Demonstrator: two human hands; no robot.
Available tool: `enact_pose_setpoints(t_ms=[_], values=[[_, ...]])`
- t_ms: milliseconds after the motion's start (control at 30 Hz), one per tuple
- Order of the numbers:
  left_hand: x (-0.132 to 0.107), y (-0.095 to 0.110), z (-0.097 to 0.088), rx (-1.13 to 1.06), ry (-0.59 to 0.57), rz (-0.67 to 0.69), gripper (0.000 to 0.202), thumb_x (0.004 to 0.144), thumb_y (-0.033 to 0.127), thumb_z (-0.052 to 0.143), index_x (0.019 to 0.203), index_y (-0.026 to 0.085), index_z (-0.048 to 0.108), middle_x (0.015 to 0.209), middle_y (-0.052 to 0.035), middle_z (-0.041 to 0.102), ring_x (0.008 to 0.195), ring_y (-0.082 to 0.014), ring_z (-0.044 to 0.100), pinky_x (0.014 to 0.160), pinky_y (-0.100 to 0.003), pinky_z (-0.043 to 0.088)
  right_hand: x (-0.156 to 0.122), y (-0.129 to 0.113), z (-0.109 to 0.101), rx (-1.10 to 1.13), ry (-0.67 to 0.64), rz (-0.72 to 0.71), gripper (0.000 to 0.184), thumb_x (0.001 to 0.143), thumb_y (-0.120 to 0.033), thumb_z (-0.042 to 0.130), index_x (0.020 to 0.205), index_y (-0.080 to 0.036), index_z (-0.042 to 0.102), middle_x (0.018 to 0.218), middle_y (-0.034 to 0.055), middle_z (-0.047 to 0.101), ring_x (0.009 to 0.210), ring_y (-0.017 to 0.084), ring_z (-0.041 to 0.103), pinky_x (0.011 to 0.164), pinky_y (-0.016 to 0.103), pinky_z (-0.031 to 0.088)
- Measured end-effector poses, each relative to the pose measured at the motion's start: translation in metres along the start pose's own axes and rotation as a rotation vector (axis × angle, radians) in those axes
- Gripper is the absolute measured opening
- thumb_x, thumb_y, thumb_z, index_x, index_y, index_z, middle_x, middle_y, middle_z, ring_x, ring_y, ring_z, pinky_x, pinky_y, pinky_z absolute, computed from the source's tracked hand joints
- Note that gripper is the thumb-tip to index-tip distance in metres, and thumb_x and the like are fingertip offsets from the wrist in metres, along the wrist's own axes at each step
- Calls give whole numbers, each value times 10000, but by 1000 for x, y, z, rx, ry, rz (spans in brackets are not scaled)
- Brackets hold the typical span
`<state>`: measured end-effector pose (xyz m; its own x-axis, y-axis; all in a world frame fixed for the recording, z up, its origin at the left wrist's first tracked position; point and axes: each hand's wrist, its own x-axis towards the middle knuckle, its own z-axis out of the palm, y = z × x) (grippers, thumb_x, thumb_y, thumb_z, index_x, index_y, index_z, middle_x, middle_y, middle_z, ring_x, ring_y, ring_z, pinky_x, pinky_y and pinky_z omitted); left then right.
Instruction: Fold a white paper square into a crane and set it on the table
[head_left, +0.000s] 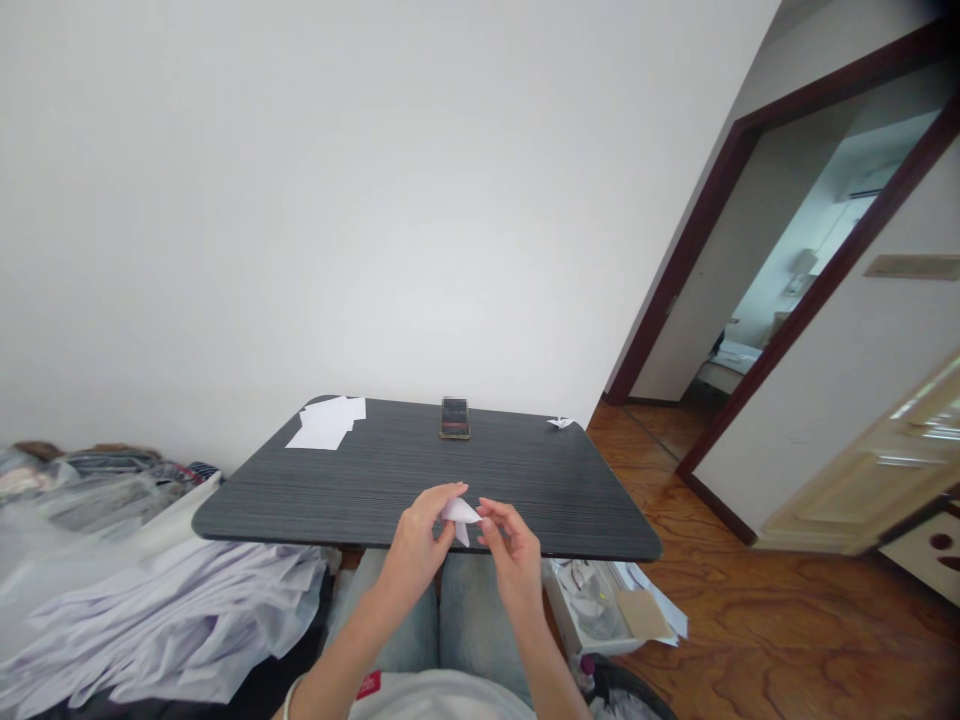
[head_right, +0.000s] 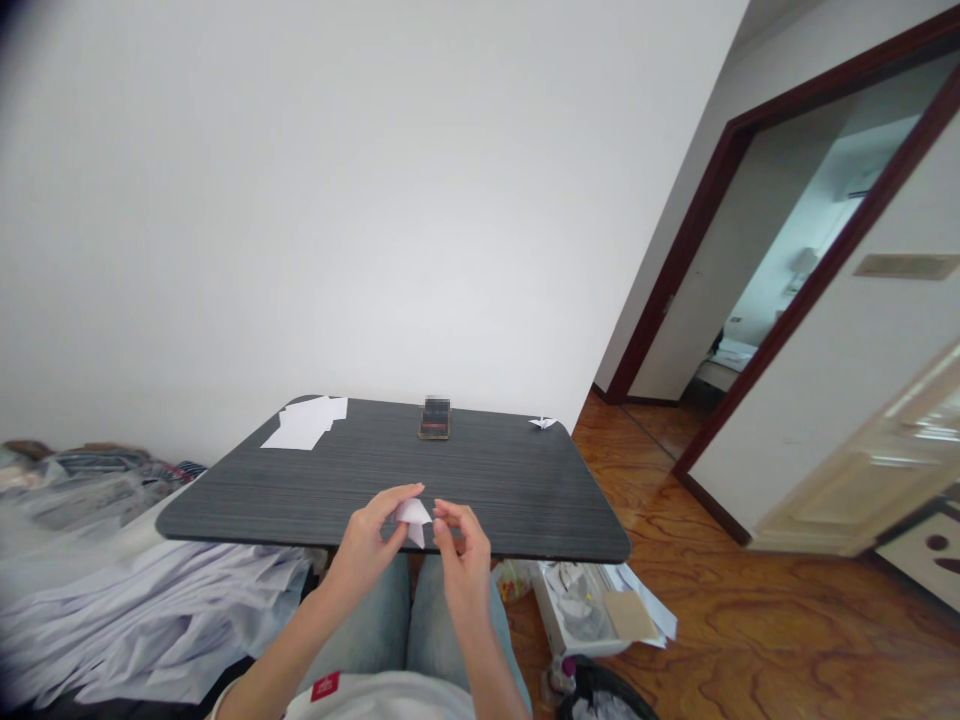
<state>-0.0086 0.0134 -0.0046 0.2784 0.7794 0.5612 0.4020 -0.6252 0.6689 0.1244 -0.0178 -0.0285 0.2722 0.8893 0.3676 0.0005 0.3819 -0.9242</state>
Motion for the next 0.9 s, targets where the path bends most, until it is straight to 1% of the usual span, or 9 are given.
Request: enact_pose_setpoints(t_ms=[100, 167, 300, 400, 467, 533, 633, 733, 900], values=[[0, -1, 2, 68, -28, 0, 485, 642, -14, 439, 1074, 178, 545, 1063, -72, 611, 995, -183, 546, 858, -355, 438, 0, -6, -4, -87, -64, -142, 223, 747, -294, 567, 942, -208, 632, 814, 46, 584, 727, 160, 558, 522, 221, 485], [-1, 0, 3, 89, -58, -3, 476, 643, -13, 446, 1067, 175, 548, 1043, -73, 619, 975, -183, 555, 847, -355, 443, 0, -11, -5, -147, -113, -186, 180, 741, -249, 575, 901, -207, 647, 789, 38, 583, 718, 158, 561, 529, 218, 486], [-1, 2, 1, 93, -119, -10, 422, 661, 6, 480, 1033, 182, 573, 1022, -70, 635, 950, -183, 571, 830, -341, 450, 0, -8, -8, -218, -141, -163, 148, 770, -206, 536, 849, -191, 660, 738, 36, 605, 682, 157, 580, 546, 235, 497], [-1, 2, -5, 69, -165, -15, 338, 700, 108, 554, 1024, 197, 590, 1033, -67, 641, 955, -194, 576, 836, -343, 445, 2, 1, -10, -175, -89, -109, 138, 754, -209, 554, 841, -182, 659, 686, 24, 618, 604, 148, 594, 553, 254, 515], [0, 1, -8, 58, -189, -16, 301, 710, 189, 588, 1010, 203, 606, 1028, -62, 648, 950, -197, 582, 834, -335, 446, 3, 6, -12, -156, -82, -70, 129, 748, -208, 564, 828, -177, 660, 659, 23, 633, 582, 152, 605, 564, 268, 524], [0, 1, -10, 63, -208, -18, 283, 714, 219, 595, 996, 204, 619, 1016, -58, 656, 939, -196, 590, 829, -321, 451, 4, 7, -14, -158, -85, -57, 120, 738, -202, 576, 815, -176, 665, 659, 27, 647, 583, 159, 616, 574, 275, 527], [1, 2, -11, 85, -241, -15, 266, 730, 194, 571, 989, 198, 629, 1021, -58, 657, 942, -193, 594, 834, -312, 453, 5, 3, -17, -184, -101, -77, 105, 729, -185, 586, 789, -181, 672, 663, 27, 661, 587, 165, 627, 572, 268, 520], [1, 3, -11, 88, -252, 4, 267, 740, 133, 524, 976, 189, 635, 1021, -59, 657, 945, -183, 595, 841, -311, 454, 6, -3, -19, -219, -149, -128, 96, 722, -154, 590, 757, -188, 673, 638, 16, 664, 572, 156, 624, 561, 250, 505], [1, 2, -10, 47, -238, 54, 296, 733, 90, 487, 960, 202, 642, 1025, -49, 656, 959, -170, 589, 843, -309, 456, 9, -9, -23, -276, -194, -301, 100, 732, -148, 585, 738, -198, 672, 623, 8, 632, 561, 137, 580, 541, 239, 460]])
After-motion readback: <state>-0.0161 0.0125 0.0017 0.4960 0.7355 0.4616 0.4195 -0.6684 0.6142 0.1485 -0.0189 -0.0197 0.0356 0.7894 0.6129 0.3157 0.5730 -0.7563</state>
